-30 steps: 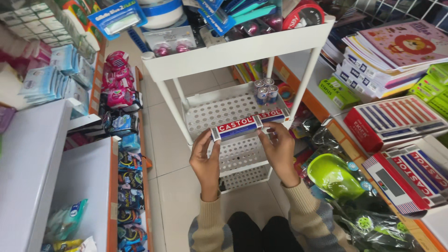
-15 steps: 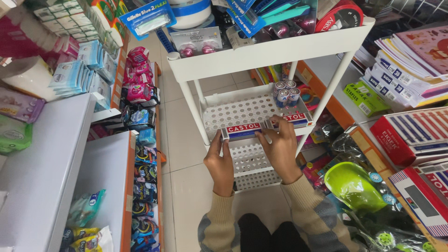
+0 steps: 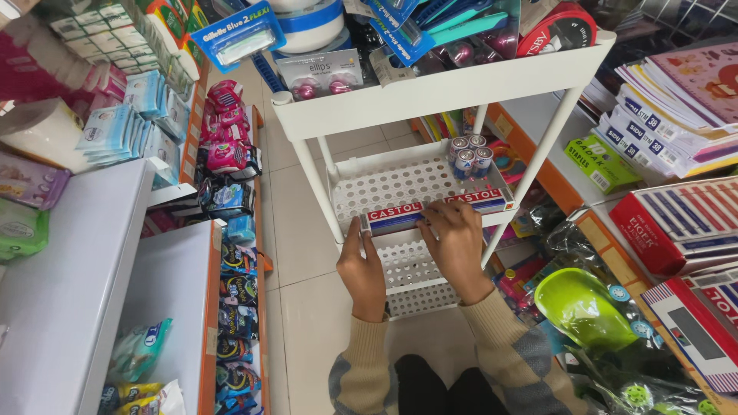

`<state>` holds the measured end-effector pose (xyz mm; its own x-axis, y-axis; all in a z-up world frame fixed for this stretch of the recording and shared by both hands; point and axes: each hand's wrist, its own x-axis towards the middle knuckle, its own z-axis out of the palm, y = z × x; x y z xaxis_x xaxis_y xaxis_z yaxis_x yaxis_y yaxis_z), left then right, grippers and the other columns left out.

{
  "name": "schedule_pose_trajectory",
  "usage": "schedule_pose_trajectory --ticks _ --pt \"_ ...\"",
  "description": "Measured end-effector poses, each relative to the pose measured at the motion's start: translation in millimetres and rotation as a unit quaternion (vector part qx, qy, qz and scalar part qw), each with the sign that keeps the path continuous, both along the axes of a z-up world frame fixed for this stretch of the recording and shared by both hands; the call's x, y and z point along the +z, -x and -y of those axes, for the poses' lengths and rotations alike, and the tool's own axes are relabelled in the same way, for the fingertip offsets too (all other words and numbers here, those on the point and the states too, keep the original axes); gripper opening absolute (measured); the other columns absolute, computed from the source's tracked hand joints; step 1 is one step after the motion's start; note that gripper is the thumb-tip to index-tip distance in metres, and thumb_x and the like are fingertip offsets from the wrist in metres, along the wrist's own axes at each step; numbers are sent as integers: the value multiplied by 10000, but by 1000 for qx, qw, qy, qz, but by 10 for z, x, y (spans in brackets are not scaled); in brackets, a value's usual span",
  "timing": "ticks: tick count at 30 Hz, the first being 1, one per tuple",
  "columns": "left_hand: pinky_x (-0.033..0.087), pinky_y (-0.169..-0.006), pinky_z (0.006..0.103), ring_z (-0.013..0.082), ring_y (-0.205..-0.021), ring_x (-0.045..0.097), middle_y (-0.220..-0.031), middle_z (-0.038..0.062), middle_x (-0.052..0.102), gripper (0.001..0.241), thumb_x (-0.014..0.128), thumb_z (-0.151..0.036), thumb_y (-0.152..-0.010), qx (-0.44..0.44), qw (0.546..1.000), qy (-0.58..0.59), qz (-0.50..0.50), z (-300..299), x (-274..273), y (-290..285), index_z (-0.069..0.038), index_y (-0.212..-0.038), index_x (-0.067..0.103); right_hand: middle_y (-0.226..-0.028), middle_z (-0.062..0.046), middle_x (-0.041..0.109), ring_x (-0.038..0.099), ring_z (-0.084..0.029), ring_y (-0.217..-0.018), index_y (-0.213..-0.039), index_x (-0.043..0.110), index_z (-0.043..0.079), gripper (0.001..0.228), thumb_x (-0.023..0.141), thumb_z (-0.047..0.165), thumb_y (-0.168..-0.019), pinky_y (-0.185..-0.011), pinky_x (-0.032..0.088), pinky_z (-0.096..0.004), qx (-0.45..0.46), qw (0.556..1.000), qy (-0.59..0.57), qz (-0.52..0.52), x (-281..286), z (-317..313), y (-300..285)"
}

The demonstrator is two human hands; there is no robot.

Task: The person organizes boxes of adhesive and packs of batteries onto a white multi-tiered cart in a store aisle, moving several boxes from a stationary shelf onto the cart and then adjusting the cart's position.

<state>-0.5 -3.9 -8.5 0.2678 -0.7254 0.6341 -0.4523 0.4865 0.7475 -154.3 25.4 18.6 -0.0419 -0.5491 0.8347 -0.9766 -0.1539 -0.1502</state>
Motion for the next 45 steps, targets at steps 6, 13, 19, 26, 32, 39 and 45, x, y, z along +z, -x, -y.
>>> schedule_pose_trajectory --ticks 6,13,19,26,32,39,45 --pt "588 -776 343 257 -986 680 -1162 113 685 318 634 -40 -905 34 998 1 52 26 -62 38 -86 -1219 647 -985 12 702 578 -207 -1007 -956 730 168 173 761 171 -785 -841 404 -350 -13 1000 7 -4 -39 12 -1" --pt "573 -803 331 238 -1032 667 -1204 101 671 336 668 -40 -876 79 987 57 125 -103 -30 166 -63 -1211 647 -1002 -93 666 583 -300 -981 -1025 686 80 279 758 100 -756 -852 422 -404 3 999 50 -13 87 -236 17" --pt "342 -1099 450 350 -1318 457 -1414 189 501 517 686 -153 -869 58 975 147 157 -475 82 643 -24 -1346 537 -1106 -92 627 578 -327 -1070 -1096 675 92 290 676 79 -806 -874 429 -406 -27 998 58 6 115 -813 394" --pt "433 -958 501 416 -1189 526 -1287 217 563 383 574 -59 -889 -246 939 219 94 -1076 485 1527 5 -1266 573 -1126 -123 630 593 -373 -1015 -1003 681 88 216 662 0 -807 -846 455 -456 -122 988 74 58 326 -1814 1204" --pt "481 -772 380 255 -918 620 -1068 41 642 332 618 -123 -850 -459 856 212 106 -1225 384 2730 -156 -1180 639 -1035 -167 658 622 -402 -918 -1038 681 29 258 649 -116 -827 -799 476 -468 -219 967 91 88 408 -2622 2091" --pt "498 -719 437 292 -844 643 -910 47 673 337 647 -114 -767 -515 781 167 312 -1324 189 3741 -184 -1096 632 -837 -147 648 628 -360 -755 -975 701 37 177 675 -62 -830 -691 505 -423 -319 936 73 132 86 -3148 2713" --pt "503 -758 432 291 -894 656 -955 60 686 402 667 -46 -737 -586 716 157 346 -1339 46 3968 -167 -1119 648 -823 -96 696 673 -327 -818 -951 727 106 216 658 -19 -789 -752 527 -403 -284 940 -12 191 1 -3253 2776"
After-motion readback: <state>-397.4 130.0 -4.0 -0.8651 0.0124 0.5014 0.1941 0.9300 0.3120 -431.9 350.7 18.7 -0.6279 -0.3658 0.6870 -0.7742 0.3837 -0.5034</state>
